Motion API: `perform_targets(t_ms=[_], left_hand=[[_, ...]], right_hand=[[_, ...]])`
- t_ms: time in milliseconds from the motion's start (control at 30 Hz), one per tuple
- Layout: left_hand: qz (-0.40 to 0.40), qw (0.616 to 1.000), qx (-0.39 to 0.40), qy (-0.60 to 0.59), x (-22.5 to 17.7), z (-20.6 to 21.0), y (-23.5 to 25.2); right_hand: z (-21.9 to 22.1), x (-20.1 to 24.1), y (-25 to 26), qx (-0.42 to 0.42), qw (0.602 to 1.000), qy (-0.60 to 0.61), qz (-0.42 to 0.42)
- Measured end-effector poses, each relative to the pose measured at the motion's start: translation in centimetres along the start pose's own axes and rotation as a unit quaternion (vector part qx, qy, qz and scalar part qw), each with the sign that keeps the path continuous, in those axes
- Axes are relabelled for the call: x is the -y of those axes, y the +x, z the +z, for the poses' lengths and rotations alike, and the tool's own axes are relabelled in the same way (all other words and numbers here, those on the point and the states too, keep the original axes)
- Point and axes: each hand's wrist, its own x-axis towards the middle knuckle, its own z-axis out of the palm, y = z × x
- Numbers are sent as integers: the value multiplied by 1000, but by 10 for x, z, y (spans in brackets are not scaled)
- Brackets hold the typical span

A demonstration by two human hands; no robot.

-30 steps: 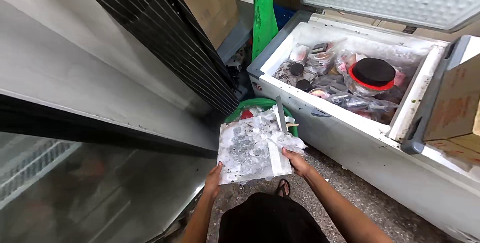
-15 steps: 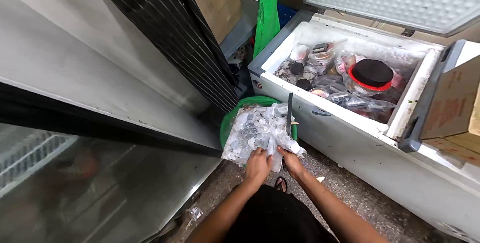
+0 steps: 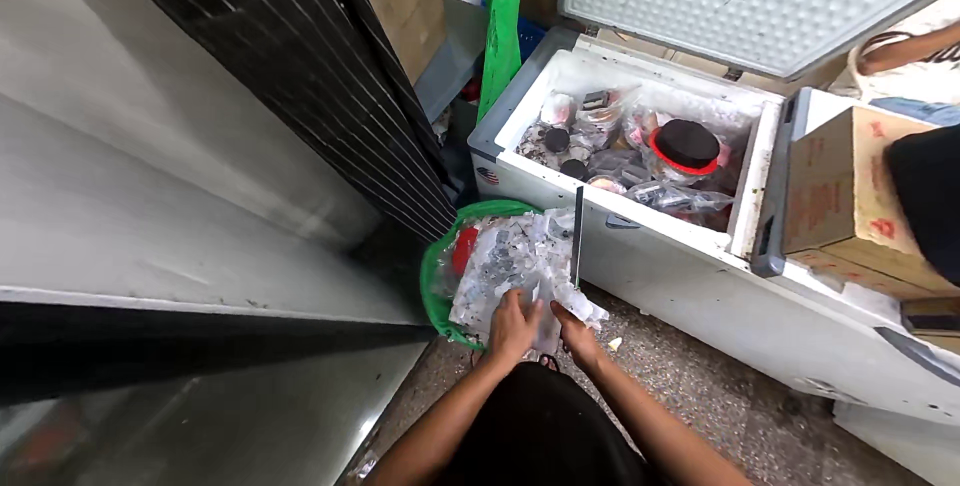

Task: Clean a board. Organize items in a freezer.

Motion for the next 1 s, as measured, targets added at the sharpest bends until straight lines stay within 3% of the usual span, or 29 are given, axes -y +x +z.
perform_targets(t_ms=[200,433,667,833,900,1000], left_hand=[[9,997,44,61,1,-20,25],[-131,979,72,-140,14,-6,40],[-191,895,81,-394,13,9,34],[-171,792,116,-574,-2,-6,32],[-140,794,150,-571,4,-12,32],[-47,841,203,-500,10,-19,16]], right_hand=[[34,12,-13,-57,997,-18,45],[33,7,-7,-92,992,-61,-55],[27,18,-9,-78,989,-121,-43],[23,8,16,-204,977,48,44],[14,4,17,-208,972,83,65],[15,8,13,-203,970,101,83]])
